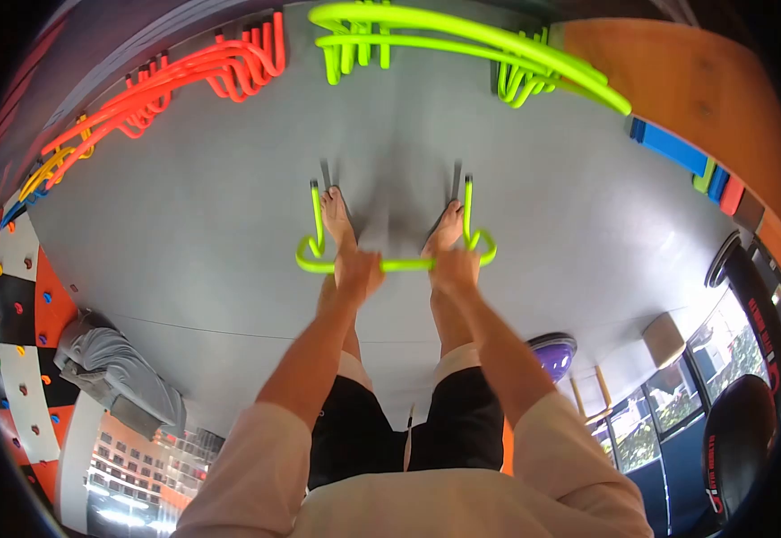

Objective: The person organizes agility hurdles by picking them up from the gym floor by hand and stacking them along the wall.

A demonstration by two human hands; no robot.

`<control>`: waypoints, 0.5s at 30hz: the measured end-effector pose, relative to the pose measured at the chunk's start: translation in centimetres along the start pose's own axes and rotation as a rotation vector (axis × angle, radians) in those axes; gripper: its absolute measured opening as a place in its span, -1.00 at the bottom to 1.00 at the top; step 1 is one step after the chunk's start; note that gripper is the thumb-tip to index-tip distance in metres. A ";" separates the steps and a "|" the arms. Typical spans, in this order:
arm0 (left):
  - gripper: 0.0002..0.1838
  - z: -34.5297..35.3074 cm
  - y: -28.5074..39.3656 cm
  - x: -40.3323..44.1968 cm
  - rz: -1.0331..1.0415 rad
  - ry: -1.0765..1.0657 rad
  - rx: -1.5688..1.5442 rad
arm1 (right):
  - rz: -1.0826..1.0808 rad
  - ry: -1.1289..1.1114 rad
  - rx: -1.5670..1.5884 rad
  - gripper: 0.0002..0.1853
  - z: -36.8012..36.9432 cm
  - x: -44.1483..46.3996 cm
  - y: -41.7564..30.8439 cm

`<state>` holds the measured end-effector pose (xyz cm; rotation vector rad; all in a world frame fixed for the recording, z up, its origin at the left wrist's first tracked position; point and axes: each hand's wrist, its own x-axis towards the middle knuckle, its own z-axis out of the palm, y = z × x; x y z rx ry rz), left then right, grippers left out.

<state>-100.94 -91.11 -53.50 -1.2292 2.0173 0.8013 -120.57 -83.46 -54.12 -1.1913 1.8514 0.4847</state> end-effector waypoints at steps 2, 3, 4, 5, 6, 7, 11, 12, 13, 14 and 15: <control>-0.70 2.0 -0.8 -5.9 -0.026 -0.075 -0.066 | -0.114 0.146 0.115 -0.66 2.8 -6.0 0.0; -0.70 1.4 -0.8 -8.6 -0.017 -0.017 -0.064 | -0.133 0.189 0.141 -0.70 3.0 -9.0 -0.1; -0.70 0.8 -0.7 -11.3 -0.007 0.040 -0.062 | -0.145 0.236 0.135 -0.76 1.8 -11.4 -0.8; -0.70 -1.6 -0.7 -13.9 -0.006 0.068 -0.121 | -0.157 0.284 0.127 -0.77 0.6 -13.9 -1.6; -0.71 -4.0 -0.7 -16.5 -0.004 0.095 -0.180 | -0.133 0.221 0.108 -0.73 -2.0 -16.4 -3.0; -0.69 -6.2 -0.9 -19.1 0.027 0.204 -0.206 | -0.153 0.228 0.073 -0.70 -5.0 -18.6 -4.5; -0.75 -13.5 -3.0 -29.5 -0.065 0.395 -0.313 | -0.495 0.470 -0.050 -0.69 -12.6 -25.1 -9.4; -0.77 -15.4 -3.0 -32.5 -0.117 0.423 -0.323 | -0.568 0.519 -0.139 -0.69 -14.9 -27.1 -10.8; -0.80 -17.3 -3.2 -34.7 -0.128 0.461 -0.336 | -0.634 0.568 -0.219 -0.69 -17.1 -28.9 -12.5; -0.83 -19.2 -3.6 -36.6 -0.135 0.490 -0.341 | -0.680 0.653 -0.218 -0.69 -19.5 -30.5 -14.1; -0.85 -21.8 -4.2 -39.3 -0.104 0.589 -0.378 | -0.717 0.728 -0.208 -0.69 -21.9 -32.5 -15.6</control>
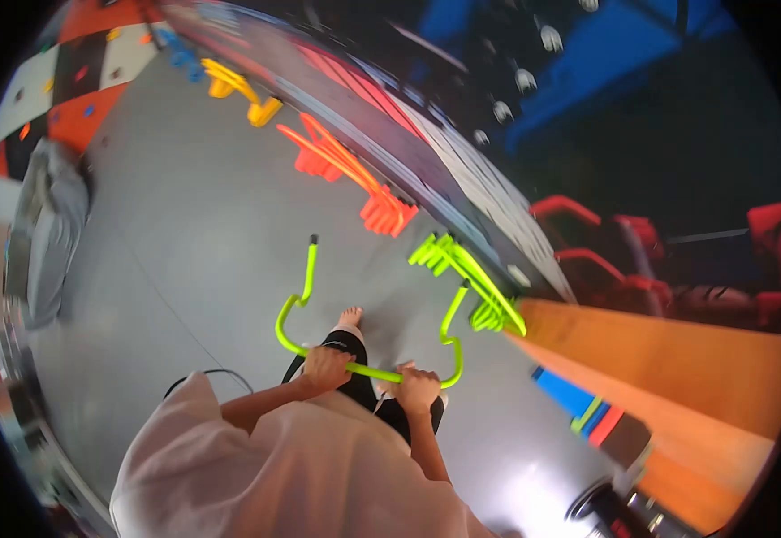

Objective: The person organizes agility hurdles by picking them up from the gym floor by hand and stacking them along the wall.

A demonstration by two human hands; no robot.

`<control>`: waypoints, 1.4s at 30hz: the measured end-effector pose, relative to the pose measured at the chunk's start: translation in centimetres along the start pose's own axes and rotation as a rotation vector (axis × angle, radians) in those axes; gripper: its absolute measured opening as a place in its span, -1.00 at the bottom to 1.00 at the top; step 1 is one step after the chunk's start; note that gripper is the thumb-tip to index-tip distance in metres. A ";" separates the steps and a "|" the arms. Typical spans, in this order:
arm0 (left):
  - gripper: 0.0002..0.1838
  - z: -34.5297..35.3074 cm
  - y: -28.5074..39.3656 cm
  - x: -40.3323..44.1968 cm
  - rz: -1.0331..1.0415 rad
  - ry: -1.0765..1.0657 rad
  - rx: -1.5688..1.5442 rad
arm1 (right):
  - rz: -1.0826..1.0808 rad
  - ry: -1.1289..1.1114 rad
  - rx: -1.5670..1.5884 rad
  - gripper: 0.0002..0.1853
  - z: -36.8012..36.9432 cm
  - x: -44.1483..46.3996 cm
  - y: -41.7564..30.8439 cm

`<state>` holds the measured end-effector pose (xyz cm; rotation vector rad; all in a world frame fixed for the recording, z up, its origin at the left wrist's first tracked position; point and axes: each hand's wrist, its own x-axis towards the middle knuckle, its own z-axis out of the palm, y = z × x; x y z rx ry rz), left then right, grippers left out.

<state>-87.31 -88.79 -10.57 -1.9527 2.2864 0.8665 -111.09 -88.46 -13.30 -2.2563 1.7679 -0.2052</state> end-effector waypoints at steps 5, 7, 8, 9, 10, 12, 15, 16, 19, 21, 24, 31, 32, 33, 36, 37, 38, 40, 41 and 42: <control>-0.84 -10.3 1.0 -2.5 0.071 0.271 0.115 | -0.165 0.323 -0.058 -0.68 -11.3 4.4 -5.9; -0.84 -11.9 1.5 -3.5 0.036 0.370 0.091 | -0.243 0.398 -0.064 -0.67 -13.6 5.8 -6.6; -0.83 -12.2 2.0 -3.6 0.017 0.449 0.085 | -0.297 0.399 -0.076 -0.68 -14.2 6.7 -6.2; -0.82 -12.5 2.4 -4.1 -0.001 0.527 0.076 | -0.350 0.398 -0.093 -0.68 -15.0 7.4 -6.3; -0.79 -12.6 2.7 -4.9 -0.023 0.606 0.068 | -0.407 0.396 -0.110 -0.69 -15.7 7.9 -6.6; -0.71 -12.1 2.8 -6.0 -0.115 0.671 0.074 | -0.527 0.409 -0.078 -0.68 -16.1 9.1 -7.4; -0.68 -10.9 4.6 -8.6 -0.307 0.775 0.110 | -0.717 0.426 0.009 -0.65 -14.7 10.7 -7.4; -0.67 -9.9 5.3 -9.2 -0.386 0.846 0.120 | -0.788 0.422 0.036 -0.66 -14.8 11.3 -7.6; -0.70 -8.1 9.4 -11.3 -0.634 0.958 0.127 | -1.013 0.394 0.095 -0.66 -15.6 11.8 -8.5; -0.74 -6.5 12.2 -13.0 -0.784 0.979 0.120 | -1.170 0.338 0.175 -0.66 -16.2 11.4 -8.8; -0.79 -2.9 17.3 -14.5 -0.963 1.008 0.066 | -1.333 0.241 0.234 -0.66 -15.7 9.8 -7.8; -0.72 2.3 24.1 -17.3 -1.129 1.262 0.203 | -1.468 0.088 0.324 -0.64 -14.3 4.6 -5.6; -0.70 2.6 24.5 -17.4 -1.140 1.219 0.211 | -1.479 0.091 0.331 -0.64 -14.5 4.3 -5.3; -0.69 2.8 24.9 -17.6 -1.148 1.178 0.217 | -1.487 0.096 0.337 -0.64 -14.7 4.1 -5.0; -0.68 2.5 26.4 -17.9 -1.162 1.159 0.253 | -1.482 0.134 0.362 -0.64 -14.8 3.8 -4.6; -0.69 2.2 26.6 -18.2 -1.165 1.172 0.275 | -1.487 0.146 0.365 -0.64 -15.0 3.5 -4.8; -0.68 2.2 26.6 -18.4 -1.167 1.183 0.290 | -1.491 0.158 0.371 -0.64 -15.3 3.2 -4.8; -0.68 2.5 26.7 -18.8 -1.174 1.200 0.323 | -1.510 0.146 0.381 -0.64 -15.3 2.7 -5.1; -0.68 2.8 26.8 -19.2 -1.191 1.185 0.313 | -1.525 0.124 0.381 -0.64 -15.1 2.4 -5.5; -0.75 3.3 27.2 -19.8 -1.240 1.132 0.248 | -1.543 0.101 0.378 -0.65 -15.1 1.9 -5.8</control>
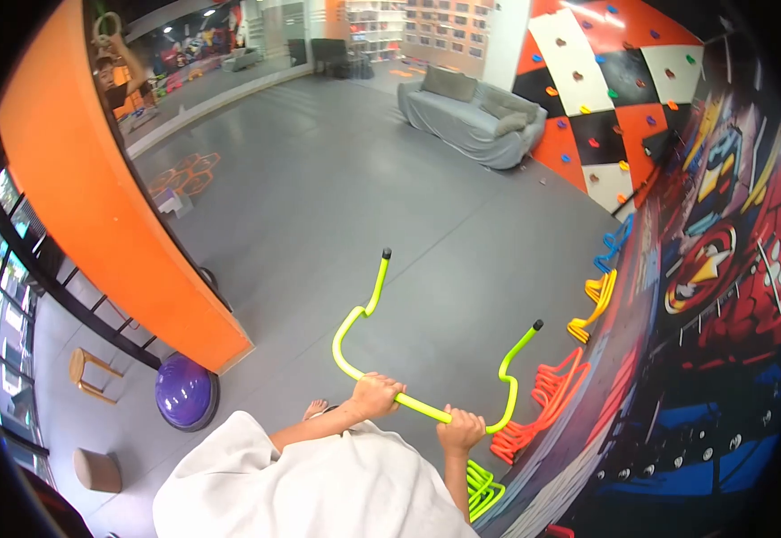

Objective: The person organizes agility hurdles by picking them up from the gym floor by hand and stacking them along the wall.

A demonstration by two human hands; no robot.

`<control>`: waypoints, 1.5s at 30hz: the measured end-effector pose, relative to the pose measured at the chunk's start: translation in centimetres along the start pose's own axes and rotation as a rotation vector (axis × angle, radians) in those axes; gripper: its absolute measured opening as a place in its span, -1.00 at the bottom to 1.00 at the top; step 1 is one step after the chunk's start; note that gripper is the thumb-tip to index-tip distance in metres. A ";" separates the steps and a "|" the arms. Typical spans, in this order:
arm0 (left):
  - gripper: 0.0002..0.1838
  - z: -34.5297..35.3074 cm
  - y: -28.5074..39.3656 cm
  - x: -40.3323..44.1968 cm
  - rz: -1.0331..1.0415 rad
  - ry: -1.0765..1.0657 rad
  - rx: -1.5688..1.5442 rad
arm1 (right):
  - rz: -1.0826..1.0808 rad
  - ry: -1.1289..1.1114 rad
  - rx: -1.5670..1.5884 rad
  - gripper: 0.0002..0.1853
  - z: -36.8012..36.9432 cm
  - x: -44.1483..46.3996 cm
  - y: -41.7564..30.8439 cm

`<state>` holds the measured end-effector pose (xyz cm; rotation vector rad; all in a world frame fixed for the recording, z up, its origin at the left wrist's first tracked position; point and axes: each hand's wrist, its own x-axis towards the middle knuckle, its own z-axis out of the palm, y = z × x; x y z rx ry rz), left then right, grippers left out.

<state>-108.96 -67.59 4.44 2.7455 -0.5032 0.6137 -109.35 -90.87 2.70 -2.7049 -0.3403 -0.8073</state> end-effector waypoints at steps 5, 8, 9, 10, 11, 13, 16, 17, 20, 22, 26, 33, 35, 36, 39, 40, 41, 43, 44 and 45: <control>-0.83 -1.7 -3.4 -5.0 -0.215 -0.091 0.015 | -0.134 -0.120 0.067 -0.65 2.5 0.8 -4.3; -0.78 -2.3 -5.5 -6.8 -0.300 -0.005 0.061 | -0.187 -0.156 0.134 -0.65 4.0 2.1 -7.1; -0.77 -2.7 -6.2 -7.1 -0.339 -0.003 0.082 | -0.246 -0.151 0.144 -0.65 4.4 3.2 -8.0; -0.77 -3.3 -6.9 -7.6 -0.380 -0.004 0.100 | -0.305 -0.128 0.148 -0.65 4.7 4.5 -9.0; -0.73 -4.3 -7.4 -7.6 -0.408 0.058 0.106 | -0.363 -0.108 0.152 -0.65 4.8 6.0 -10.2; -0.69 -6.7 -9.1 -7.9 -0.414 0.217 0.116 | -0.448 -0.018 0.182 -0.66 4.9 8.4 -13.0; -0.63 -10.6 -12.2 -7.6 -0.442 0.400 0.211 | -0.503 0.133 0.181 -0.65 4.0 10.8 -18.7; -0.61 -11.8 -13.7 -7.6 -0.451 0.444 0.254 | -0.471 0.121 0.211 -0.68 4.2 11.7 -20.9; -0.62 -14.8 -19.1 -7.4 -0.465 0.500 0.264 | -0.397 -0.007 0.237 -0.80 4.8 14.2 -27.2; -0.70 -16.4 -22.4 -8.3 -0.498 0.377 0.216 | -0.362 -0.219 0.177 -0.86 5.1 15.0 -30.8; -0.76 -17.6 -27.0 -10.6 -0.629 0.010 0.127 | -0.341 -0.663 0.094 -0.83 7.9 15.2 -37.2; -0.75 -14.8 -28.7 -17.4 -0.902 -0.342 -0.038 | -0.606 -1.088 -0.053 -0.75 13.8 12.4 -44.1; -0.76 -14.1 -29.8 -17.5 -0.943 -0.389 -0.100 | -0.709 -1.120 -0.037 -0.76 15.4 12.0 -44.7; -0.77 -13.6 -30.0 -16.7 -0.952 -0.414 -0.129 | -0.736 -1.127 -0.036 -0.76 16.7 12.2 -44.6; -0.77 -12.1 -31.7 -14.3 -0.847 -0.464 -0.175 | -0.815 -1.185 -0.030 -0.76 19.9 13.6 -44.3; -0.76 -11.6 -32.7 -13.5 -0.790 -0.472 -0.181 | -0.838 -1.225 -0.032 -0.75 20.7 14.6 -44.5; -0.76 -11.6 -33.7 -12.6 -0.788 -0.511 -0.203 | -0.863 -1.263 -0.035 -0.75 21.5 15.7 -44.7; -0.76 -11.3 -35.8 -10.3 -0.783 -0.585 -0.240 | -0.918 -1.367 -0.055 -0.70 23.3 18.3 -45.1; -0.75 -10.6 -36.9 -9.5 -0.785 -0.613 -0.246 | -0.946 -1.415 -0.063 -0.68 24.3 19.6 -45.1; -0.74 -9.5 -38.3 -8.9 -0.787 -0.640 -0.250 | -0.936 -1.491 -0.040 -0.66 25.7 20.8 -45.1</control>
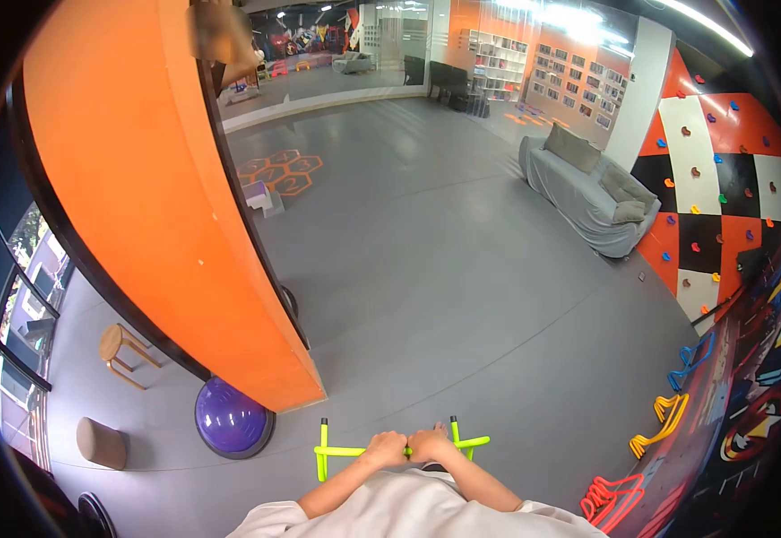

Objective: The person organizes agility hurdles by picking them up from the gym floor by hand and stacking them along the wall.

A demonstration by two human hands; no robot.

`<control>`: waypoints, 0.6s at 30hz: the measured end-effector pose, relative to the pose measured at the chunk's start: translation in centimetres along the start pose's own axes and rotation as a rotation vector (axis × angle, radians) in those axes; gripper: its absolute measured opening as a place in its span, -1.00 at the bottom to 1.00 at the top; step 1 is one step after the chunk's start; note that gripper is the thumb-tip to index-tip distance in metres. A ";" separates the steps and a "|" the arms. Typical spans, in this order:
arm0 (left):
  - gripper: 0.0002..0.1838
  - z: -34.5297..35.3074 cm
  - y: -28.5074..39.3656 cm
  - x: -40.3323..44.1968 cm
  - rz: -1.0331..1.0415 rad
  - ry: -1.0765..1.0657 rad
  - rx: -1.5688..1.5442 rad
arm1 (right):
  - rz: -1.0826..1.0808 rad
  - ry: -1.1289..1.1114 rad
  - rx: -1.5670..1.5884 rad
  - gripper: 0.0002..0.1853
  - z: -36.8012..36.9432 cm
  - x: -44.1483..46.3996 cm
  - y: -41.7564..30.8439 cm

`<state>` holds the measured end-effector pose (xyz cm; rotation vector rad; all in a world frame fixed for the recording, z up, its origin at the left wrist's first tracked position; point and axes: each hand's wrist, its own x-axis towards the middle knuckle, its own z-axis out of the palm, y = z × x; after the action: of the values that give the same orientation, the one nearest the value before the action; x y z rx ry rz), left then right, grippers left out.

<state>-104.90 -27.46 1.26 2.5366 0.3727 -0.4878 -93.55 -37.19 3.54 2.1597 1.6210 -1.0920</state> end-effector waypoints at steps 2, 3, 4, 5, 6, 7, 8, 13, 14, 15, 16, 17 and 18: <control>-0.71 -0.7 -0.2 3.4 -0.027 -0.047 0.007 | -0.046 -0.119 0.085 -0.62 -1.5 2.5 3.4; -0.68 -1.5 0.3 4.9 -0.046 -0.069 0.008 | -0.056 -0.166 0.090 -0.62 -1.9 3.9 5.5; -0.66 -3.1 0.7 6.8 -0.063 -0.079 0.014 | -0.064 -0.201 0.087 -0.61 -3.3 5.6 8.0; -0.64 -4.5 1.4 8.1 -0.061 -0.058 0.017 | -0.074 -0.238 0.092 -0.61 -5.0 6.0 9.3; -0.63 -5.9 1.8 9.1 -0.058 -0.042 0.021 | -0.146 -0.169 0.118 -0.63 -6.4 6.0 10.8; -0.61 -7.5 2.4 10.4 -0.050 -0.019 0.026 | -0.214 -0.096 0.139 -0.64 -8.1 6.0 12.8; -0.60 -9.1 2.9 11.4 -0.029 0.008 -0.026 | -0.276 -0.026 0.156 -0.66 -10.0 5.5 14.5; -0.56 -13.5 3.6 17.1 -0.010 0.112 -0.241 | -0.268 0.353 0.149 -0.71 -14.7 5.4 20.5; -0.56 -14.2 3.4 18.1 -0.034 0.126 -0.229 | -0.246 0.421 0.116 -0.71 -15.9 5.2 20.8; -0.56 -14.7 3.3 19.0 -0.058 0.134 -0.220 | -0.245 0.439 0.118 -0.72 -17.0 5.3 21.0; -0.55 -15.4 3.3 19.7 -0.081 0.140 -0.212 | -0.242 0.456 0.121 -0.73 -18.1 5.5 21.3; -0.55 -16.3 3.2 20.3 -0.106 0.184 -0.199 | -0.237 0.476 0.123 -0.74 -19.2 5.8 21.8; -0.55 -17.7 3.1 20.5 -0.129 0.230 -0.184 | -0.219 0.519 0.142 -0.74 -20.3 6.0 22.4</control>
<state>-80.72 -17.08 8.32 2.4030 0.6391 -0.1976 -64.19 -29.15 8.12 2.5604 2.0919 -0.7486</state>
